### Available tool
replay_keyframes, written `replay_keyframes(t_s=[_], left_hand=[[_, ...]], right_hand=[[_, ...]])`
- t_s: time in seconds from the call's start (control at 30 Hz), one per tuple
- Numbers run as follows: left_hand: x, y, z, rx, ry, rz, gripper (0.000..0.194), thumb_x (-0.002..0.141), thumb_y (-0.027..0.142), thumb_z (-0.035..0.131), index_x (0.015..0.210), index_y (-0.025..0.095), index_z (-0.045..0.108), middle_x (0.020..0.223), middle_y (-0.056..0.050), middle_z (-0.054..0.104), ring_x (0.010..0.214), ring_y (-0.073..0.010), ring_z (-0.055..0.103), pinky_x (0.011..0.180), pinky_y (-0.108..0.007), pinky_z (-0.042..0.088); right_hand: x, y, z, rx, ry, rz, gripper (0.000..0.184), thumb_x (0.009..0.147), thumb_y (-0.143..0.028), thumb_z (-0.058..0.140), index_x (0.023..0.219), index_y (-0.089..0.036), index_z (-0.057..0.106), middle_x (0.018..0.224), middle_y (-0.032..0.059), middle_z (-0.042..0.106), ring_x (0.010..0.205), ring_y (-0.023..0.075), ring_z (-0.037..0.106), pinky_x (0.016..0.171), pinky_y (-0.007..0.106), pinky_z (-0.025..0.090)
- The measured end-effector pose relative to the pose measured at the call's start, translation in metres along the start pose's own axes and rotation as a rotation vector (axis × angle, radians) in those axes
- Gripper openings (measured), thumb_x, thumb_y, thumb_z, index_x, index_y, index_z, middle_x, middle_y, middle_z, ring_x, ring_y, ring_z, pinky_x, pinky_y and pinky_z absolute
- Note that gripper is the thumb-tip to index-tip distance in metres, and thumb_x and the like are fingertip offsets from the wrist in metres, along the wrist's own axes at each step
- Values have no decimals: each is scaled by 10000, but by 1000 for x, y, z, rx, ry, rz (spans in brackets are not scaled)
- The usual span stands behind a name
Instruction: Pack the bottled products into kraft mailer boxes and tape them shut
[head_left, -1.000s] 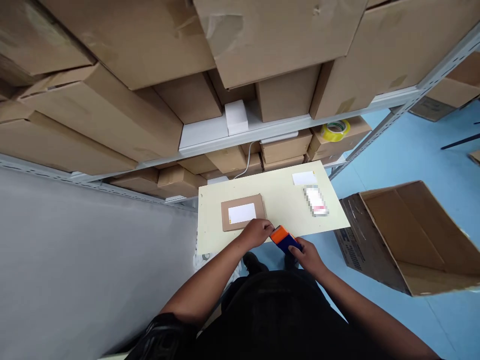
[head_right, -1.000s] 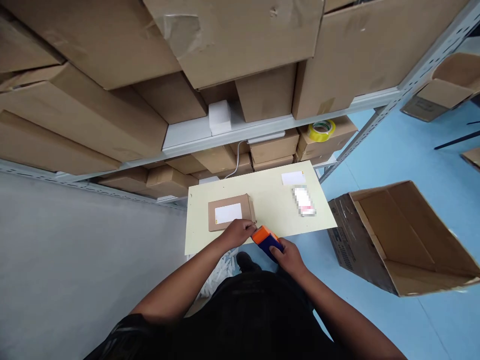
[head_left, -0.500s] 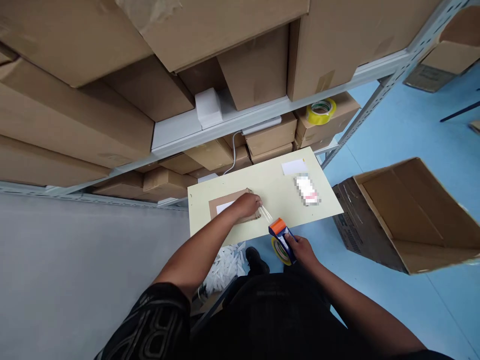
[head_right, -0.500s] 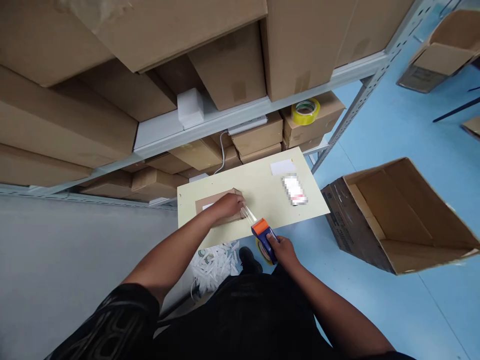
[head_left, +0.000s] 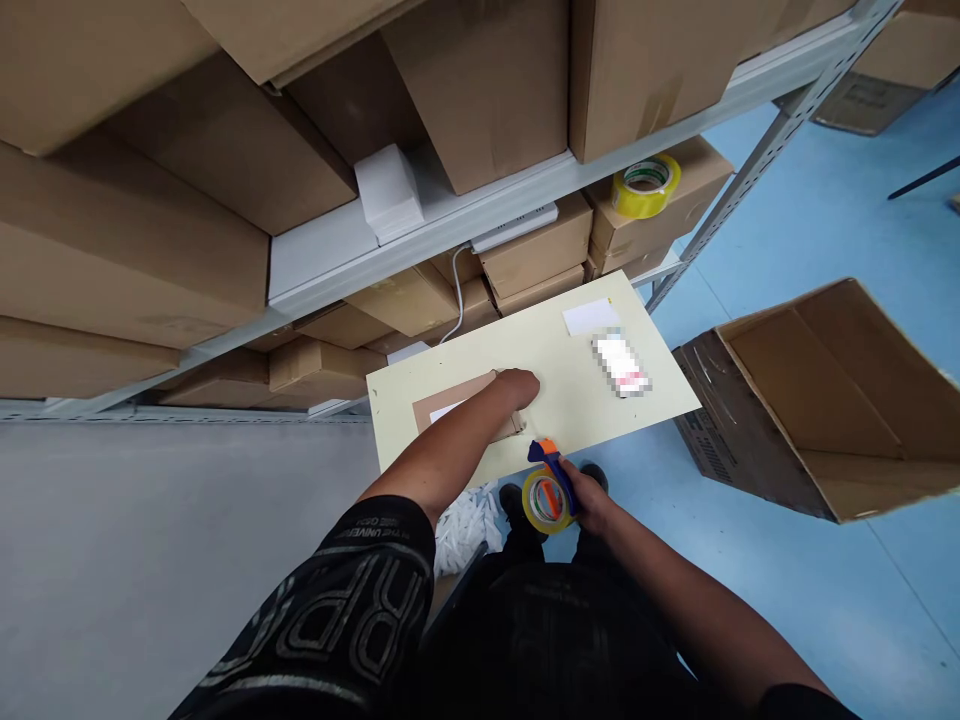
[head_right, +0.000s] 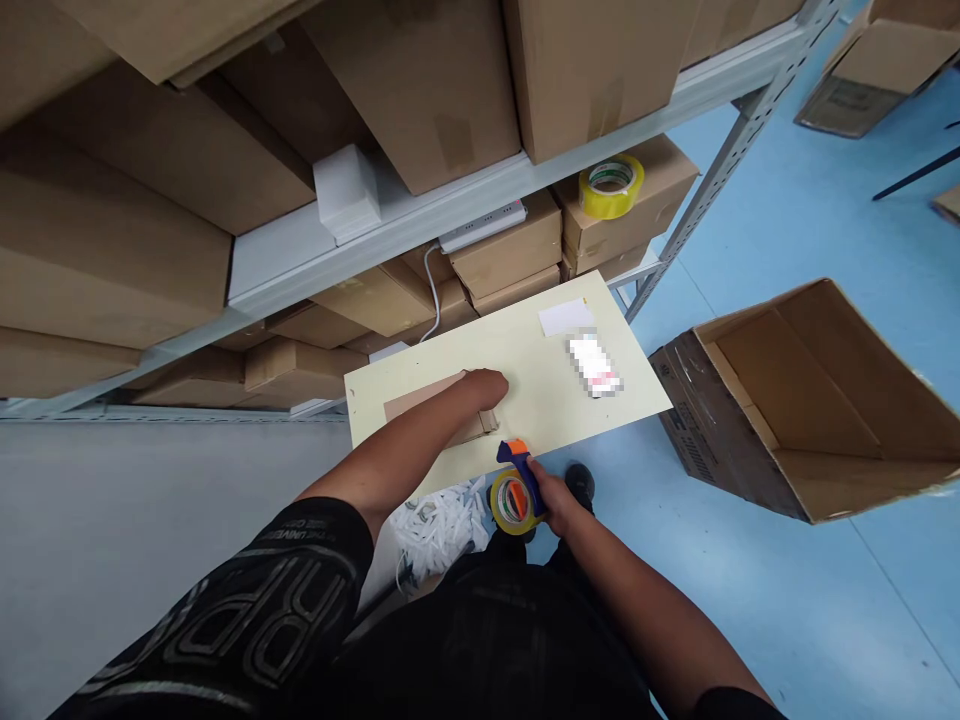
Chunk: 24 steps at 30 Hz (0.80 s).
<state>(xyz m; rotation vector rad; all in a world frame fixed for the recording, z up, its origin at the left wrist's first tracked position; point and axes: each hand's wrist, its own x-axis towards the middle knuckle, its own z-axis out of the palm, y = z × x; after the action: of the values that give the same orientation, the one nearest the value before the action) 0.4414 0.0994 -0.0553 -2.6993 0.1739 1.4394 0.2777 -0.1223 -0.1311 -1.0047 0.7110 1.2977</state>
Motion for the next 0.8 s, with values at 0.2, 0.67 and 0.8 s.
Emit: replay_keyframes(t_s=[0.2,0.67,0.8], left_hand=[[6,-4,13,9,-6,8,400,666,24,710,1056,65,787,1135,-240,758,989,-338,742,844,-422,612],[5,-8,16,27,75,0,354,617,-10,742,951,98,787,1062,-209,759,1049,-337,689,945,-454,534],[1,-12,12,49,145,-2,394,666,-10,703,1036,111,763,1194,-203,714,1210,-340,593,1041,-483,469]], right_hand=[[4,3,0,42,5,62,519,910,-658,647,1068,-168,714,916,111,794,848,253,768,730,370,638],[-3,-8,8,38,2,79,512,915,-639,652,1055,-152,721,1024,127,793,925,251,767,824,380,642],[2,-9,11,0,17,99,521,911,-642,655,1056,-146,720,985,128,797,899,256,771,790,374,646]])
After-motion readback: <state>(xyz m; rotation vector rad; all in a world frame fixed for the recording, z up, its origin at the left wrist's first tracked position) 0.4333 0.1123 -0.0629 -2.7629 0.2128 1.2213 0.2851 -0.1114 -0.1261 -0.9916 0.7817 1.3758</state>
